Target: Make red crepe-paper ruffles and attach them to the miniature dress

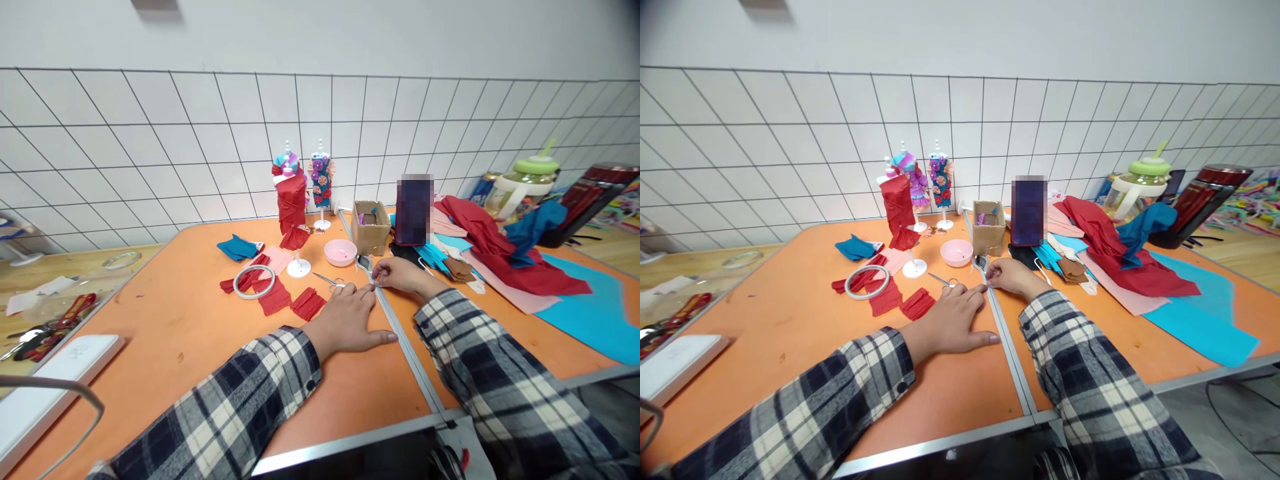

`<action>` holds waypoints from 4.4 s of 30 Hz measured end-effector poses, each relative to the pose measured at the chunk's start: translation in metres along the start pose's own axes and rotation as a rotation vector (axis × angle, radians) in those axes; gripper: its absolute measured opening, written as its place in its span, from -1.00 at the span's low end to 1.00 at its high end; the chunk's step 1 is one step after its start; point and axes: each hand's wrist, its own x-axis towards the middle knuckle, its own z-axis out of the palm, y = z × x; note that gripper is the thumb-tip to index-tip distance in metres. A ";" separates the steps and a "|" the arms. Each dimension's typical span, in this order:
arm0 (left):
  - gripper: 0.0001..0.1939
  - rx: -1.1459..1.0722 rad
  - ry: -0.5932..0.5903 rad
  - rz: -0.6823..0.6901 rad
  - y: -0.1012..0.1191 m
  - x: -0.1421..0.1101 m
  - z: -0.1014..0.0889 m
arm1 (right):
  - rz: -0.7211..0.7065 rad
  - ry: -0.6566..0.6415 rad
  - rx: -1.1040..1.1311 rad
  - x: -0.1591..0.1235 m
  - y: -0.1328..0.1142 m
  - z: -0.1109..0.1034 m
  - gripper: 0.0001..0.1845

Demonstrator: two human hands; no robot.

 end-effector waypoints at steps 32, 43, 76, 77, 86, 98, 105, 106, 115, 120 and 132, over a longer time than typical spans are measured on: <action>-0.31 0.177 -0.036 0.104 0.003 0.003 -0.015 | 0.035 0.033 0.022 0.000 0.003 -0.003 -0.86; -0.35 0.176 -0.021 0.086 0.000 -0.002 -0.013 | 0.079 0.209 -0.174 -0.014 0.002 -0.017 -0.88; -0.41 0.170 0.007 0.058 0.002 -0.008 -0.016 | -0.098 0.158 -0.279 -0.011 -0.005 -0.004 -0.84; -0.42 0.174 0.009 0.058 0.002 -0.009 -0.016 | -0.099 0.159 -0.278 -0.011 -0.004 -0.004 -0.84; -0.45 0.178 0.017 0.051 0.001 -0.008 -0.015 | -0.040 0.150 -0.202 -0.009 -0.001 0.000 -0.80; -0.47 0.188 0.018 0.056 0.000 -0.007 -0.014 | -0.020 0.165 -0.095 -0.001 0.011 0.001 -0.75; -0.47 0.192 0.040 0.052 -0.002 -0.007 -0.011 | -0.011 0.109 0.008 0.004 0.018 0.006 -0.76; -0.48 0.192 0.042 0.054 -0.002 -0.007 -0.011 | -0.015 0.105 0.016 0.004 0.019 0.005 -0.77; -0.49 0.215 0.094 0.075 -0.002 -0.009 -0.014 | -0.035 0.134 -0.037 0.003 0.017 0.004 -0.77; -0.52 0.170 0.026 0.127 -0.002 -0.008 -0.012 | -0.042 0.132 -0.048 0.003 0.017 0.004 -0.75; -0.50 0.111 -0.005 0.136 -0.004 -0.008 -0.013 | 0.004 0.187 -0.172 -0.002 0.011 0.000 -0.79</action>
